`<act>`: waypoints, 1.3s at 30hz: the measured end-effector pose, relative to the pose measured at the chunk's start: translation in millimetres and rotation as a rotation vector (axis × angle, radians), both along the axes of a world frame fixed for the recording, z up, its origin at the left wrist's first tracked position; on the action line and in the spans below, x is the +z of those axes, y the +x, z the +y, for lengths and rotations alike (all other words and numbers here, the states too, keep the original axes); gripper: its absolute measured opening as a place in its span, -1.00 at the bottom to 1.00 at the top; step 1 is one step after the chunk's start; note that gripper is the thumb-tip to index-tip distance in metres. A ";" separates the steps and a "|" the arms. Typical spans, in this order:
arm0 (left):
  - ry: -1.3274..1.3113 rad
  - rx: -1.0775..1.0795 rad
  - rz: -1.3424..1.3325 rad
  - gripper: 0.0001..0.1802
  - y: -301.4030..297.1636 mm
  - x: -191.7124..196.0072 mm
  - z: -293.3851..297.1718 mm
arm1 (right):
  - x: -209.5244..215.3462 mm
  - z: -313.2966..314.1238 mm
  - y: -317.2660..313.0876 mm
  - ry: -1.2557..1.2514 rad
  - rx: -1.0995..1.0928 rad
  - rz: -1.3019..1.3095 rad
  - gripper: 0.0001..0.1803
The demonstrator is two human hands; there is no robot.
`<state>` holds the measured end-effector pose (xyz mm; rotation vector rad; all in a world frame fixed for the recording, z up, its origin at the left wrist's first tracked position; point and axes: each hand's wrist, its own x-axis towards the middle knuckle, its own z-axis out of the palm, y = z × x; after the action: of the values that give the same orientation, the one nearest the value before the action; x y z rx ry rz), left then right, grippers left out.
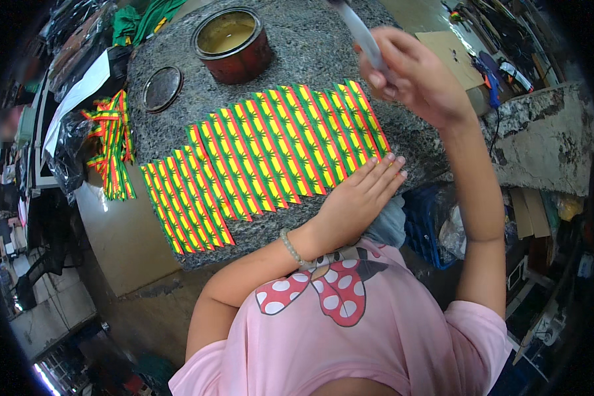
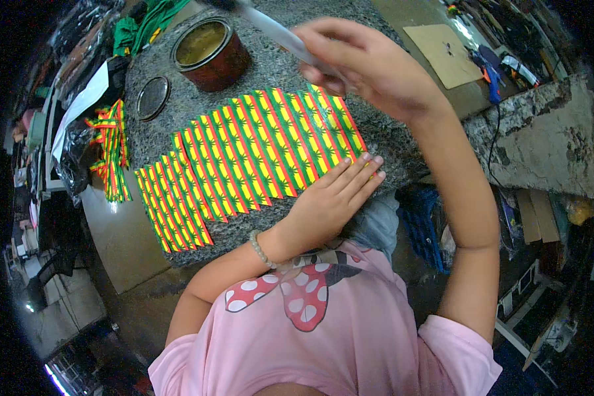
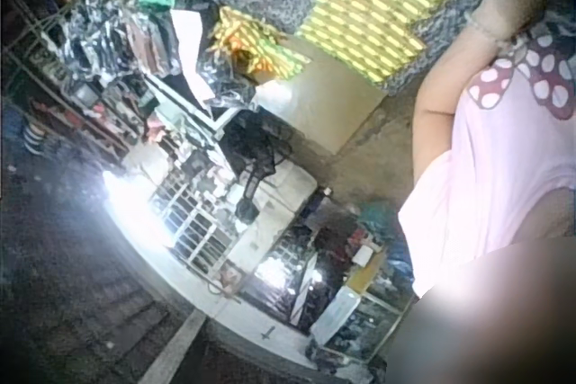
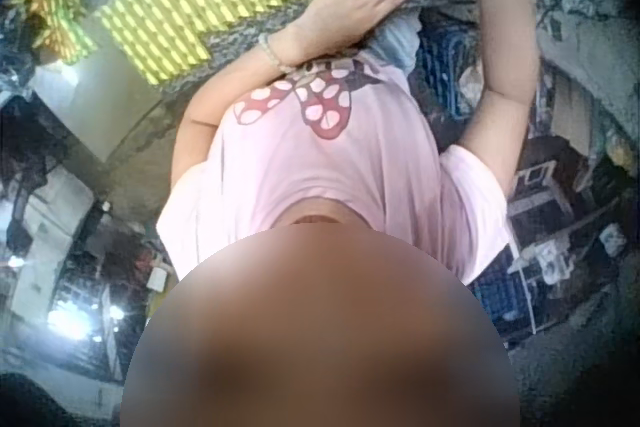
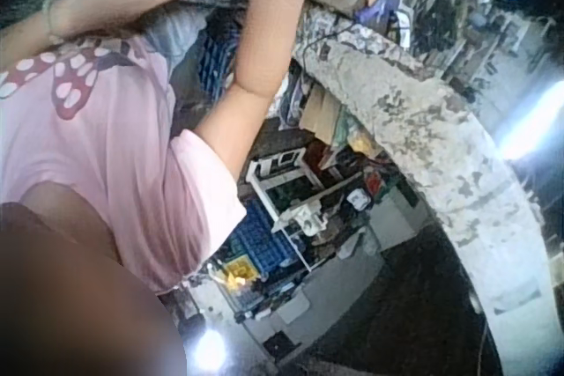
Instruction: The person applies a yellow liquid to colorful rectangular paper strips using a brush, then places them onto a textured surface. They repeatedly pick up strips, apply the liquid, and arrange them in rows.
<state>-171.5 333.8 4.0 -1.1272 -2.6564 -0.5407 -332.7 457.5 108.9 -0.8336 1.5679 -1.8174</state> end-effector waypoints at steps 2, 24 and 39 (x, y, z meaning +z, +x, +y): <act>-0.006 -0.002 -0.006 -0.39 -0.8 1.5 0.4 | -7.2 30.0 17.2 0.266 -0.166 0.280 -0.69; -0.098 -0.010 -0.041 -0.33 -5.1 13.5 -1.3 | -41.8 88.8 8.3 0.828 -0.526 1.378 -0.80; -0.135 -0.032 -0.081 -0.33 -6.9 16.7 0.1 | -68.8 77.0 -35.4 0.809 -0.401 1.265 -0.82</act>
<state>-178.4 333.9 20.7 -1.2102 -2.7856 -0.4273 -368.1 534.4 40.1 -1.3730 3.0822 -0.5051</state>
